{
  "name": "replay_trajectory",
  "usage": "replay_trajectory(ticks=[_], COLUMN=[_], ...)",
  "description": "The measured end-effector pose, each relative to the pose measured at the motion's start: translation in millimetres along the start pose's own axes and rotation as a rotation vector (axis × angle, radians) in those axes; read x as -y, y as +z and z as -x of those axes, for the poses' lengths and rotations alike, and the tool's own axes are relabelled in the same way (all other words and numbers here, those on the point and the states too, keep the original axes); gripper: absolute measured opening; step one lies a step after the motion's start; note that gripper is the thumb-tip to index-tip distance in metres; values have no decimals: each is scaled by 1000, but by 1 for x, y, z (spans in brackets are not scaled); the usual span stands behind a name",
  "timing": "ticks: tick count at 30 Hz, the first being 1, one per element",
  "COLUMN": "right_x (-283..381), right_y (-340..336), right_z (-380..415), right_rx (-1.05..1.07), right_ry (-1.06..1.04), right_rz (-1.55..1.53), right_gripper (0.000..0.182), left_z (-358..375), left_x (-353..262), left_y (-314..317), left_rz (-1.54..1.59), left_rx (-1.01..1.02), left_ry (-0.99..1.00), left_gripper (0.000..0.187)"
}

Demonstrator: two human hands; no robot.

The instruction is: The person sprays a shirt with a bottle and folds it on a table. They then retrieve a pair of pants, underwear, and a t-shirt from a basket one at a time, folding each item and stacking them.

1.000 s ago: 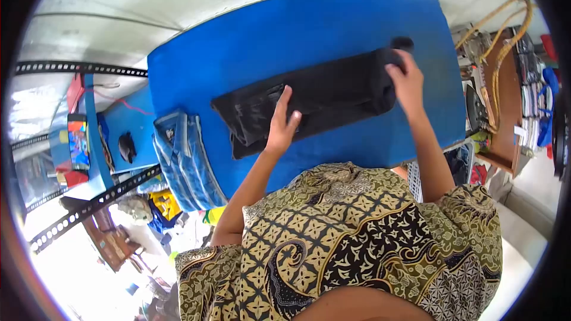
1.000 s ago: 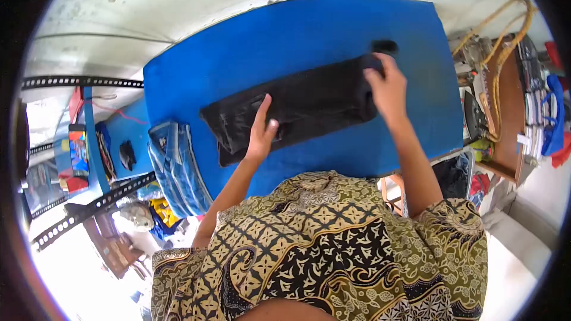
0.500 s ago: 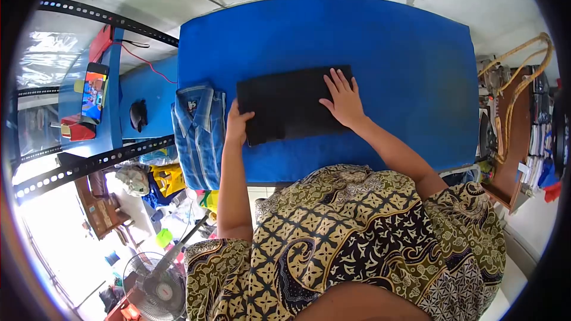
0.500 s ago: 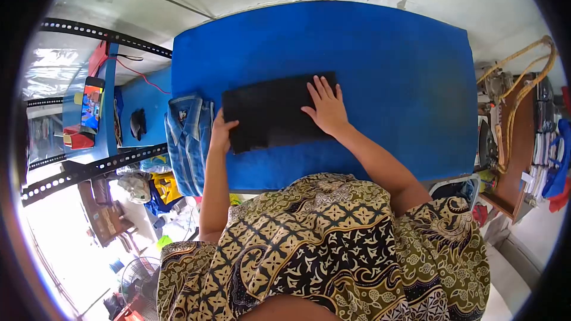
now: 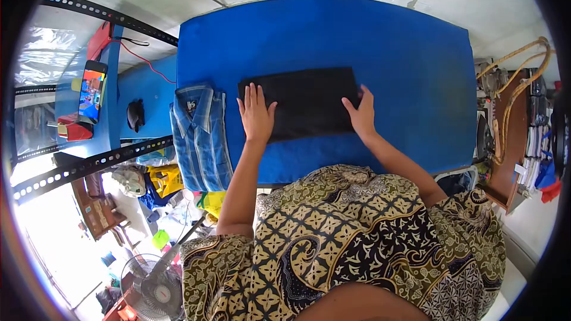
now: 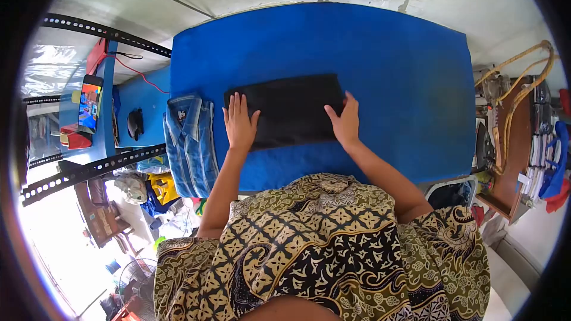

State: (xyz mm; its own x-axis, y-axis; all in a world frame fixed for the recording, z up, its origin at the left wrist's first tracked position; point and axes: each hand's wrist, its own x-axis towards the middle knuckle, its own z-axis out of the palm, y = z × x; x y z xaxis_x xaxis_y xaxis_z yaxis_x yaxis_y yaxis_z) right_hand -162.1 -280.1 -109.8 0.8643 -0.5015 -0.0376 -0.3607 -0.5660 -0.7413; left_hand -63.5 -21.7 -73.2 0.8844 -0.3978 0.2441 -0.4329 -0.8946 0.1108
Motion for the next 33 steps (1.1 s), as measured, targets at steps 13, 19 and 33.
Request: replay_trajectory(ticks=[13,19,33], right_x=[192,134,-56], right_y=[-133,-57,-66], right_z=[15,52,-87], right_rx=[226,475,249], right_ry=[-757,-677,-133], right_rz=[-103,32,-133], right_gripper=[20,33,40], left_z=[-48,7,102], left_x=[-114,-57,-80], left_y=[-72,-27,34], left_rz=[2221,2291,1324], left_rx=[398,454,-120], left_ry=[-496,-955,-919], left_gripper=[40,79,16])
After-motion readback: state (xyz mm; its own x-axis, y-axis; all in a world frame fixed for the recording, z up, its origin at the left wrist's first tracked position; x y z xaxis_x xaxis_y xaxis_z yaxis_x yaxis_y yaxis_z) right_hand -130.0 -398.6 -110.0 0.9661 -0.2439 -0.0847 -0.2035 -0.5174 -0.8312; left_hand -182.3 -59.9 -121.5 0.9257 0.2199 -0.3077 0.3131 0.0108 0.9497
